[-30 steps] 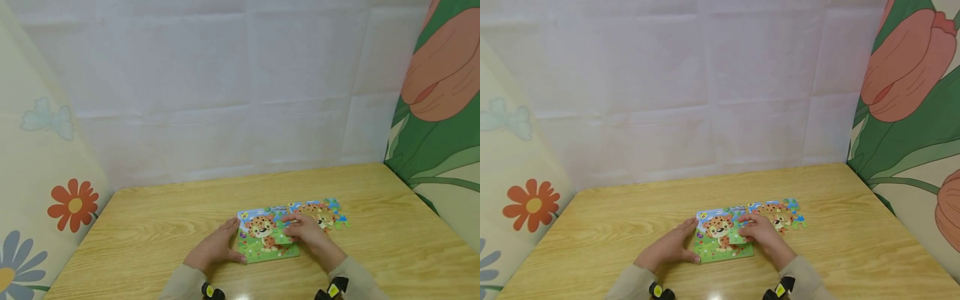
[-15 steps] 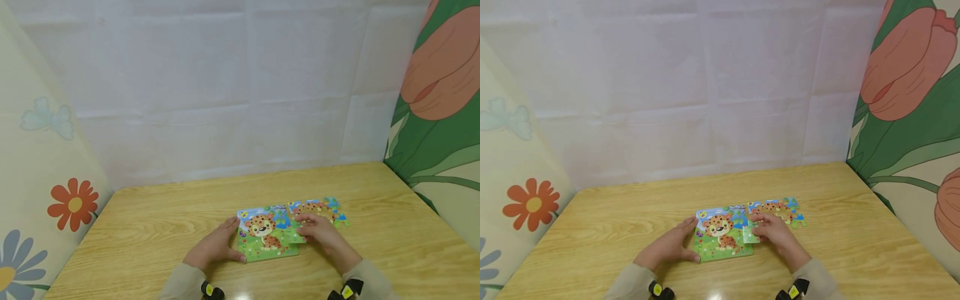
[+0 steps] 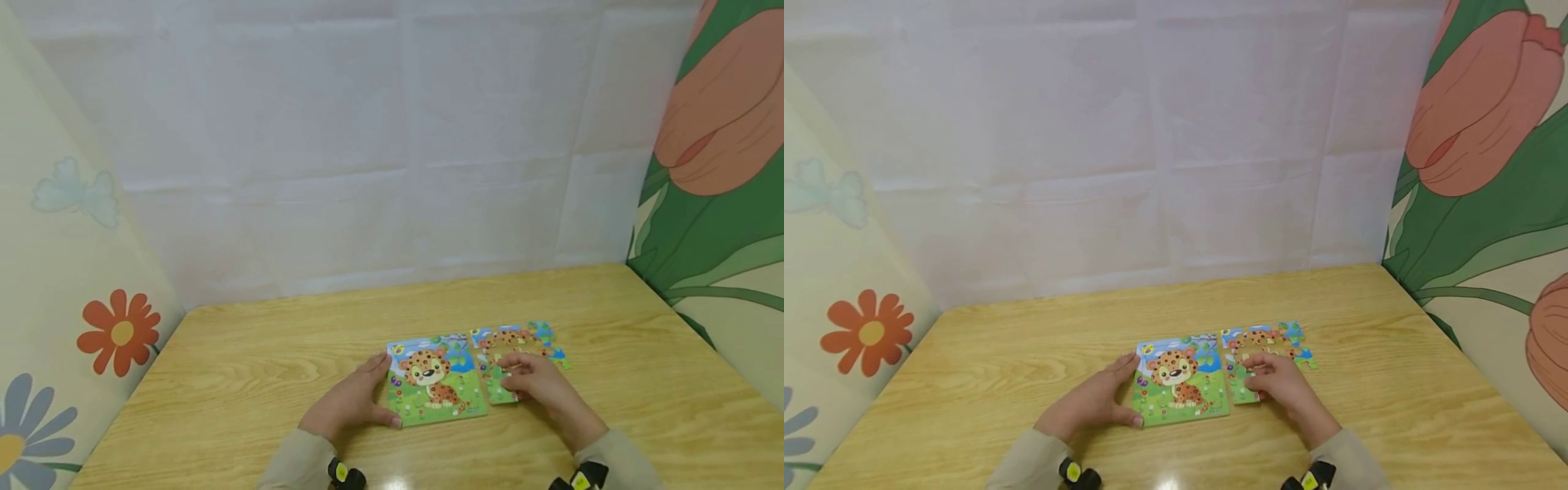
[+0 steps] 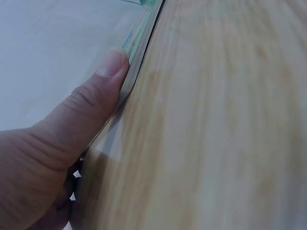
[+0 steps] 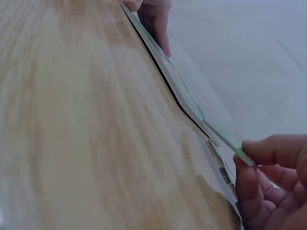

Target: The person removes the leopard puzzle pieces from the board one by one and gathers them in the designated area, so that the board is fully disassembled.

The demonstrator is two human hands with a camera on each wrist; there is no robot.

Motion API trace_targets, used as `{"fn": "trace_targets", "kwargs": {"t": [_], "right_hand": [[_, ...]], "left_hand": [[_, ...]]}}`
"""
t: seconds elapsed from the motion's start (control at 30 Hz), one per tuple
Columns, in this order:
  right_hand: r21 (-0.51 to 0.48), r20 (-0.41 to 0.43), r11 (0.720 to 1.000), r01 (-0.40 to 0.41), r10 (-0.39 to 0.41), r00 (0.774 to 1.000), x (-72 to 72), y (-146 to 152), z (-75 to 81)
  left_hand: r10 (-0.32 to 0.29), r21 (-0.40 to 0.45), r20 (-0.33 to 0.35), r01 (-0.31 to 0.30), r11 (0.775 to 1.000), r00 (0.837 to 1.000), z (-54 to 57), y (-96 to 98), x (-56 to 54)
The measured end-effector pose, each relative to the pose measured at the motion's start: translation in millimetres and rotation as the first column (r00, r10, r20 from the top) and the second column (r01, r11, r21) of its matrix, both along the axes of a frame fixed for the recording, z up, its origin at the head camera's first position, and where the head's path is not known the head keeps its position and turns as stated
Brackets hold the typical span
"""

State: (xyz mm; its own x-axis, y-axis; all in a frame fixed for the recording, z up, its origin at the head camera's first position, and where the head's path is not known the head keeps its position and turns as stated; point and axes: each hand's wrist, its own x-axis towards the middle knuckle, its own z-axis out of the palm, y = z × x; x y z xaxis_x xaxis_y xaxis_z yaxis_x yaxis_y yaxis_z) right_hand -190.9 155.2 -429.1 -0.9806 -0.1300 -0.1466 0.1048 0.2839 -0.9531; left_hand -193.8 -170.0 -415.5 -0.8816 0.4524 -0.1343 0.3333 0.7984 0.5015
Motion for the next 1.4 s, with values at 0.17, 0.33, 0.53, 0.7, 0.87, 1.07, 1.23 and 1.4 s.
{"fn": "trace_targets", "kwargs": {"t": [0.17, 0.33, 0.53, 0.7, 0.87, 1.07, 1.23, 1.4], "right_hand": [[0.029, -0.01, 0.999, -0.016, 0.016, 1.0, 1.4, 1, 0.8], [0.104, -0.013, 0.994, 0.026, -0.025, 1.0, 1.9, -1, 0.7], [0.233, -0.067, 0.971, 0.06, -0.046, 0.997, 3.0, -4, -0.5], [0.34, -0.132, 0.937, 0.077, -0.034, 0.991, 6.3, -8, 4.2], [0.409, -0.174, 0.907, 0.099, -0.029, 0.984, 9.6, -11, 8.7], [0.406, -0.165, 0.908, 0.101, -0.035, 0.986, 11.5, -11, 11.2], [0.361, -0.132, 0.926, 0.107, -0.063, 0.989, 11.4, -9, 15.1], [0.358, -0.182, 0.926, 0.116, -0.053, 0.982, 8.5, -10, 23.5]], "left_hand": [[0.002, 0.005, 0.004, -0.002, 1.0, 1.0, 0.8, -0.2, -0.4], [0.001, 0.01, 0.005, -0.001, 1.0, 1.0, 0.9, 0.3, 0.0], [0.005, 0.021, 0.011, -0.006, 1.0, 1.0, 0.7, 0.9, 1.6], [0.002, 0.022, 0.01, -0.002, 1.0, 1.0, 1.5, 0.9, 1.9], [-0.008, 0.019, -0.001, 0.008, 1.0, 1.0, 1.6, 0.2, 1.6], [-0.018, 0.017, -0.013, 0.018, 1.0, 1.0, 1.5, -0.1, 1.8], [-0.015, 0.016, -0.008, 0.015, 1.0, 1.0, 2.4, 0.1, 1.7], [-0.013, 0.015, -0.004, 0.013, 1.0, 1.0, 2.8, 0.1, 1.8]]}}
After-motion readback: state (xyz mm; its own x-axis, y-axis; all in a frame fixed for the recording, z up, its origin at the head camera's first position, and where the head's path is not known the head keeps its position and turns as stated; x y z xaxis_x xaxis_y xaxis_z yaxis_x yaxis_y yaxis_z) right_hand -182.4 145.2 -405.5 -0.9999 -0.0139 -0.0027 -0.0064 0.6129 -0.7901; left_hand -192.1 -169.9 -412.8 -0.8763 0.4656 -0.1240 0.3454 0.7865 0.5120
